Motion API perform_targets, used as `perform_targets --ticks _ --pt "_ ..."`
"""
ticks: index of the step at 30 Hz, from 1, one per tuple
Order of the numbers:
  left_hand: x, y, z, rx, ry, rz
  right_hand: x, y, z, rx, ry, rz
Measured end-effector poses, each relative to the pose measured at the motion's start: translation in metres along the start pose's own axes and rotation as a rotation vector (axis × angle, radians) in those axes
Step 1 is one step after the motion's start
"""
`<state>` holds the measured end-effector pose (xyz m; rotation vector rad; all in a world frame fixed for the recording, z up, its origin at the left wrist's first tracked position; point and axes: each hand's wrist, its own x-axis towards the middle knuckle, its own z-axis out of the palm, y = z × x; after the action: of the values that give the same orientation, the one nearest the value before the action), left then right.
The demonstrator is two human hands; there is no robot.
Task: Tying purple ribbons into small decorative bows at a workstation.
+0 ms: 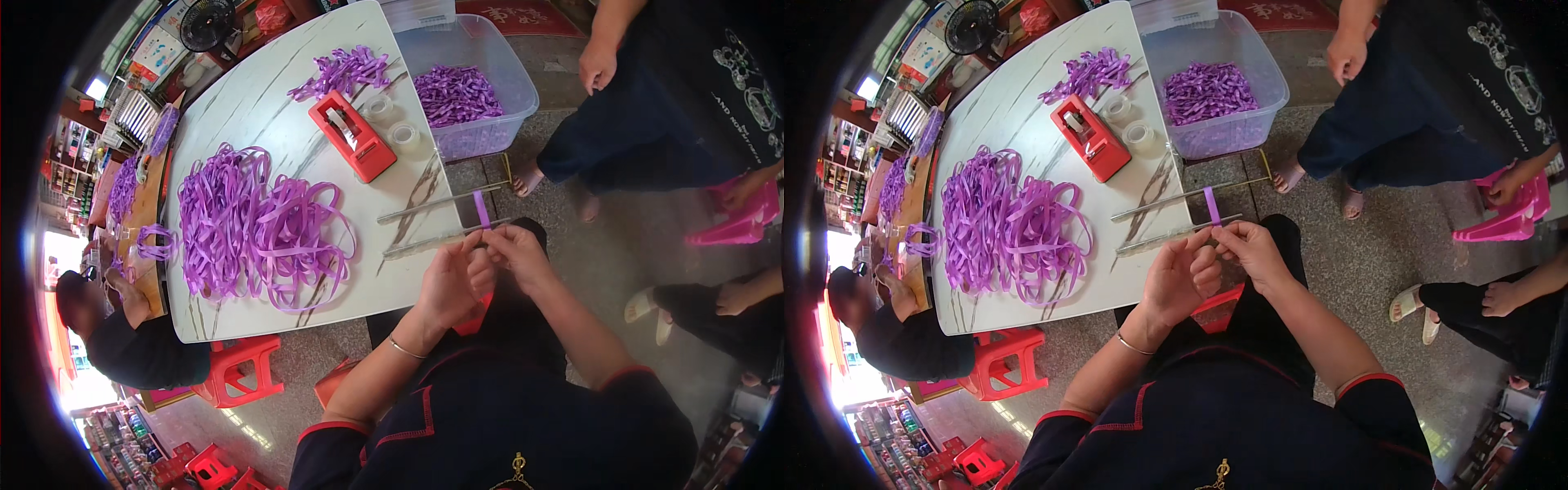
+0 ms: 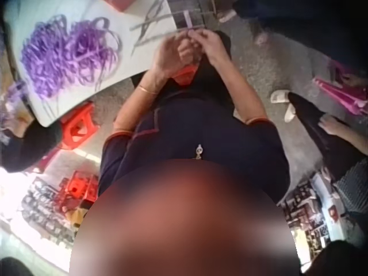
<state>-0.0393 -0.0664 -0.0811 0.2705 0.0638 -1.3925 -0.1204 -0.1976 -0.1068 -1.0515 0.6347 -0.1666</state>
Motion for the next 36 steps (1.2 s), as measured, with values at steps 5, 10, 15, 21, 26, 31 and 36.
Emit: perform_targets --ticks 5,10,15,21,26,31,36 --pt "-0.002 0.005 -0.006 -0.084 -0.041 -0.020 -0.005 -0.048 -0.006 -0.363 -0.322 0.104" --pt "-0.004 0.004 -0.012 -0.111 -0.169 -0.045 0.034 -0.120 0.042 -0.535 -0.349 -0.383" --pt "-0.006 0.004 -0.009 -0.059 -0.134 -0.053 0.122 -0.126 0.122 -0.895 -0.315 -0.578" --pt "-0.006 0.004 -0.008 -0.039 -0.135 -0.066 0.174 -0.120 0.148 -0.808 -0.433 -0.216" --pt "-0.009 0.006 -0.008 -0.024 -0.079 -0.046 0.151 -0.139 0.163 -0.579 -0.443 -0.097" --pt "-0.009 0.007 -0.009 -0.007 -0.107 -0.054 0.113 -0.126 0.145 -0.579 -0.473 -0.115" --pt "-0.010 0.006 -0.005 0.012 -0.071 -0.058 0.109 -0.078 0.115 -0.587 -0.453 -0.254"
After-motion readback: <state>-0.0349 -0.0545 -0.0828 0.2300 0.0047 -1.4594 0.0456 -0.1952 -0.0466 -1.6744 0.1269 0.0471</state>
